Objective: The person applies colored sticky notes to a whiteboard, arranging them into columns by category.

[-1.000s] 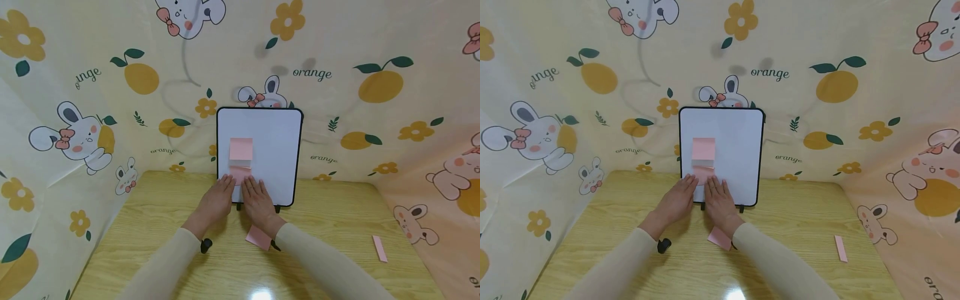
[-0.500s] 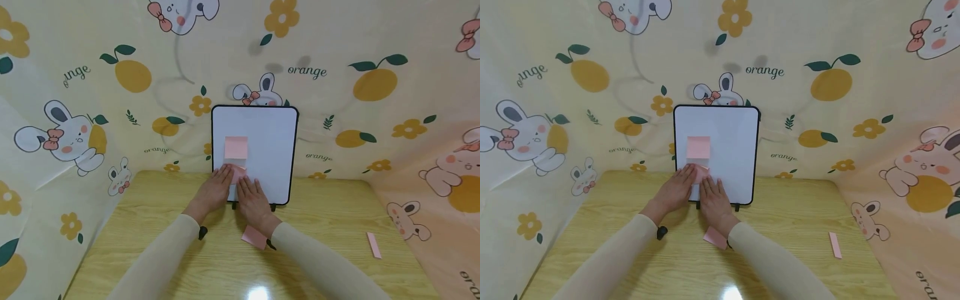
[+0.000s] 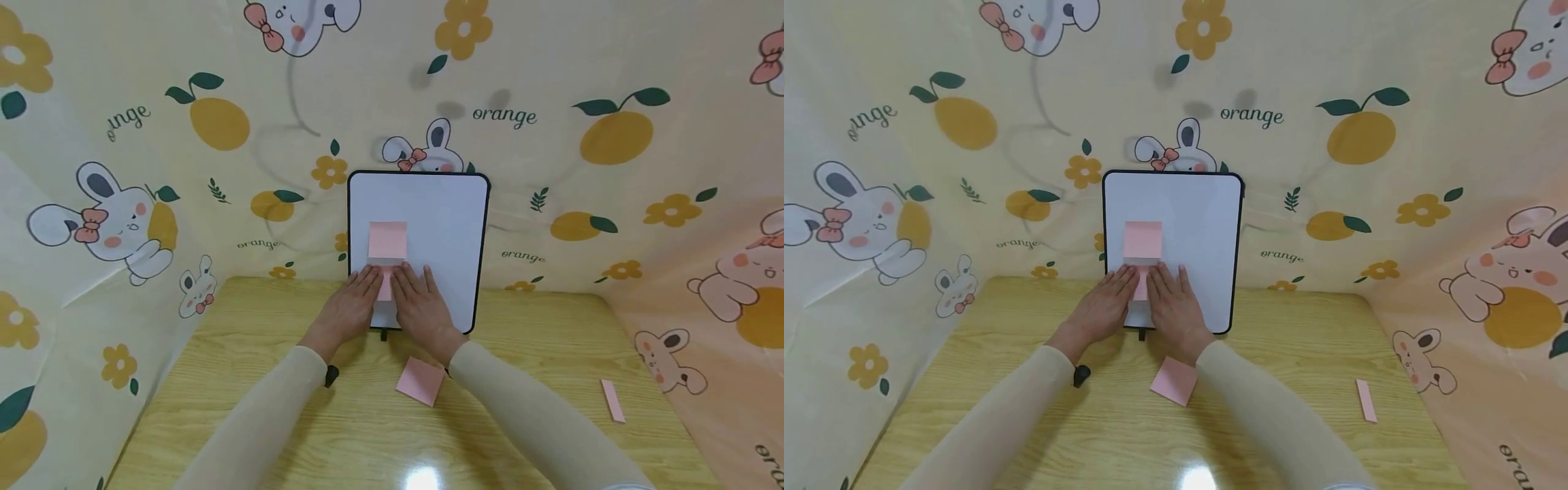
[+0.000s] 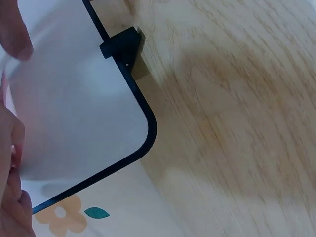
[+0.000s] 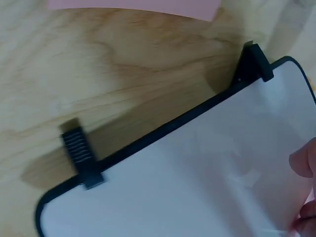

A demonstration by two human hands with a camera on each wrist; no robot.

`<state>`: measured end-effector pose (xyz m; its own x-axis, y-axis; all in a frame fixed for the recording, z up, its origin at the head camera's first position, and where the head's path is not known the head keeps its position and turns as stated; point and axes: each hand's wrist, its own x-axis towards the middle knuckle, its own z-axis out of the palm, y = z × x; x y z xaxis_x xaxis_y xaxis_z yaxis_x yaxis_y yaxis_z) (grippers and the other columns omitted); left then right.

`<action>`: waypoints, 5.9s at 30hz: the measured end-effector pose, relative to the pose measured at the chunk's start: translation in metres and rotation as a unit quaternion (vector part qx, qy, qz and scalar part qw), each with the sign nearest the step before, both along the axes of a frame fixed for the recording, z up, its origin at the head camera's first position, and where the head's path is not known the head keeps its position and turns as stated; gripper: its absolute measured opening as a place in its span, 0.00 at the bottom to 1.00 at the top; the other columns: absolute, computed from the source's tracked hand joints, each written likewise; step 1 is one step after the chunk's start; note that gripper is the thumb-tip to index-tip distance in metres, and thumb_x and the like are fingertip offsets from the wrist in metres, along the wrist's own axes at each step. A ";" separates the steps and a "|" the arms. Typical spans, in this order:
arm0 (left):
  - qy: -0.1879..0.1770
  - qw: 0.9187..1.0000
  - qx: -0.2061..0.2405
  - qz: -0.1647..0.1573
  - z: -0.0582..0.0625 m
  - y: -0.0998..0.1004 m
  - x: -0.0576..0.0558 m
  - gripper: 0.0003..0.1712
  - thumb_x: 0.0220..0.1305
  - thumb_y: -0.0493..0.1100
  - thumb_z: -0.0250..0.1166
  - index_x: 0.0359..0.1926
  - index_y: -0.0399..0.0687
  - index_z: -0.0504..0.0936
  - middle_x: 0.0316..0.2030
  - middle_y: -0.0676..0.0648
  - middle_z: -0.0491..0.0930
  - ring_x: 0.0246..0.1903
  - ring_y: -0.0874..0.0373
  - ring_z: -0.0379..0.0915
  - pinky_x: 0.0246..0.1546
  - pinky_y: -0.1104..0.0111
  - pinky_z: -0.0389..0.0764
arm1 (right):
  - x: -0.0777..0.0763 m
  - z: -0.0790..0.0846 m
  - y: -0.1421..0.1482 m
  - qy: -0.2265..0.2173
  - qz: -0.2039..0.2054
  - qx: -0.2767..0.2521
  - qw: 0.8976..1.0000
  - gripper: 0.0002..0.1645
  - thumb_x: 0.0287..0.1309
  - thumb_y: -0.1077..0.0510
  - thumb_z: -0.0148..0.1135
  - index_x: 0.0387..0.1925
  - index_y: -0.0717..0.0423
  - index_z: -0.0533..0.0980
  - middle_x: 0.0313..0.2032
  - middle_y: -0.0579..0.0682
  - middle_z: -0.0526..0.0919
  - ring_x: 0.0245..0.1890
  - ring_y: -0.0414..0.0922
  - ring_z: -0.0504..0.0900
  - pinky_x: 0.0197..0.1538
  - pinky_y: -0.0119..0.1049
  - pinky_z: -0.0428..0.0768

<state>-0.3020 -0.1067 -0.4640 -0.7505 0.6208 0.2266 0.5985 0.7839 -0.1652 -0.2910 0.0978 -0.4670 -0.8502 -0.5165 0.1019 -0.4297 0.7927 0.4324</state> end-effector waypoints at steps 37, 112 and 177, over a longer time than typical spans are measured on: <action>-0.040 0.999 -0.015 0.018 -0.003 -0.009 -0.006 0.41 0.85 0.63 0.42 0.83 0.38 0.55 0.83 0.42 0.53 0.84 0.47 0.44 0.85 0.53 0.49 | -0.003 -0.005 0.018 0.028 -0.012 -0.020 0.999 0.47 0.79 0.35 0.48 0.84 0.57 0.50 0.85 0.52 0.45 0.86 0.51 0.40 0.85 0.62 0.42; -0.165 0.983 0.074 -0.032 -0.056 0.010 0.090 0.37 0.85 0.56 0.48 0.80 0.36 0.61 0.81 0.39 0.60 0.82 0.45 0.50 0.83 0.54 0.56 | 0.117 -0.057 0.090 0.009 0.047 -0.190 0.981 0.31 0.68 0.48 0.69 0.64 0.65 0.80 0.65 0.60 0.82 0.68 0.59 0.77 0.71 0.65 0.73; -0.242 0.965 0.104 0.010 -0.069 -0.022 0.142 0.35 0.80 0.52 0.59 0.75 0.32 0.69 0.77 0.35 0.66 0.79 0.41 0.59 0.80 0.50 0.63 | 0.132 -0.070 0.022 -0.160 0.091 -0.149 0.972 0.35 0.80 0.39 0.50 0.75 0.55 0.71 0.76 0.53 0.71 0.79 0.52 0.65 0.78 0.60 0.67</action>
<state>-0.1599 -0.1283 -0.5326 -0.8108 0.5842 -0.0361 0.5504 0.7820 0.2923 -0.1592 0.1195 -0.5368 -0.7600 -0.6498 0.0151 -0.6496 0.7601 0.0167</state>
